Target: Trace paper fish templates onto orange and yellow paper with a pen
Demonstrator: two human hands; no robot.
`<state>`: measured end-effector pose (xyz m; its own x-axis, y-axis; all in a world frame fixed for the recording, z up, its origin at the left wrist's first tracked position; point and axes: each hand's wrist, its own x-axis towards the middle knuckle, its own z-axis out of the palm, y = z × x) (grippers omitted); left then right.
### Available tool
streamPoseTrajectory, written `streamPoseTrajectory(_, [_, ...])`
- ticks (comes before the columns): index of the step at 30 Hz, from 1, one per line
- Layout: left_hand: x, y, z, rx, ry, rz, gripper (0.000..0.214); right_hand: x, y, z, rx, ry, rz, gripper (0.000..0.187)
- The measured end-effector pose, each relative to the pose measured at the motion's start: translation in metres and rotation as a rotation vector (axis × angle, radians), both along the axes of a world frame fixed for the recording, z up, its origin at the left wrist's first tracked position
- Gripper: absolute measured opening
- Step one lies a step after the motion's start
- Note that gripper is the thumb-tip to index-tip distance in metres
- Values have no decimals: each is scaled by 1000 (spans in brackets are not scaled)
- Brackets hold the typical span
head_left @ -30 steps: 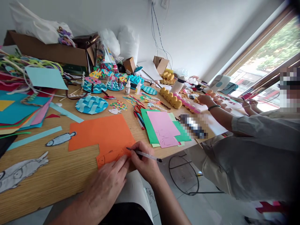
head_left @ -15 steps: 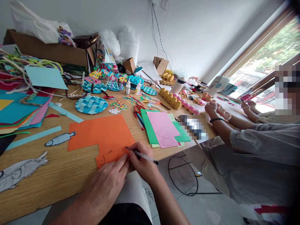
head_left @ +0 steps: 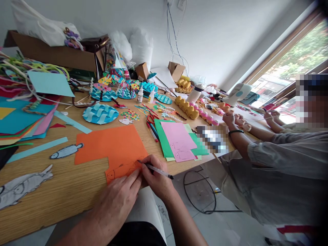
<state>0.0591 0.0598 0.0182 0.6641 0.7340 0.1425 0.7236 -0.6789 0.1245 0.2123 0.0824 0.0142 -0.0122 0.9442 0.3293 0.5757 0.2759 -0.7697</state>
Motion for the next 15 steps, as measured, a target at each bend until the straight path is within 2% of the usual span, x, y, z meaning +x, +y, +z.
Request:
streamPoseTrajectory(8, [0, -2, -8, 48, -14, 7, 54, 2, -2, 3, 13, 3, 11, 8])
streamPoseTrajectory(15, [-1, -1, -3, -23, 25, -13, 55, 4, -4, 5, -3, 53, 39, 9])
